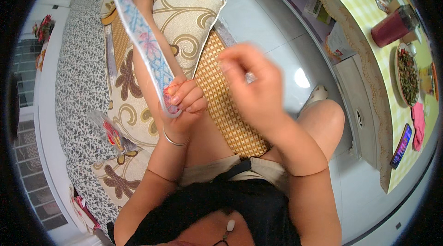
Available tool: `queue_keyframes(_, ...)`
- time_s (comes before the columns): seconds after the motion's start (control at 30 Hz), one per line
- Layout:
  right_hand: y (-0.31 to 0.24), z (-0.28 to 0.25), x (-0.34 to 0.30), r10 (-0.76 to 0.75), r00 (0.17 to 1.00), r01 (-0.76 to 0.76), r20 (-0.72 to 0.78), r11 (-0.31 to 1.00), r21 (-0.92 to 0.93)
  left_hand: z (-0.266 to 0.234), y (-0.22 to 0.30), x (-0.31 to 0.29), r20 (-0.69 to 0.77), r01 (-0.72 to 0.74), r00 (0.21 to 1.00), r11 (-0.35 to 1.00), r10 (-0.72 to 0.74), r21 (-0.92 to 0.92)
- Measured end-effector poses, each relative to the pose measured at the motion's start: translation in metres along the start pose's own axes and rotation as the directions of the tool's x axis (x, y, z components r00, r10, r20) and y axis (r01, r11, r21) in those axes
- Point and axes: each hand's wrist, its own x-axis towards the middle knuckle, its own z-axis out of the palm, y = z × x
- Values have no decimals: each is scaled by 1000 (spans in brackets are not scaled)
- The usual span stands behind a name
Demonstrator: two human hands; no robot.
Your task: The person sews a colorful patterned insole by hand using a needle and red thread.
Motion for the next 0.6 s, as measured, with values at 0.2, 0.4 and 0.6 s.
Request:
queue_keyframes(0.2, -1, 26, -12, -371, 918, 380, 138, 924, -47, 3, -9, -1, -33, -3, 999, 989, -1, -145)
queue_keyframes(0.4, 1, 28, -15, -378, 908, 378, 181, 925, 35, 20, -19, -5, -277, -131, 960, 926, 30, -354)
queue_keyframes(0.6, 1, 29, -16, -370, 904, 373, 212, 928, 30, -13, -9, -11, -176, 7, 983, 973, -49, -230)
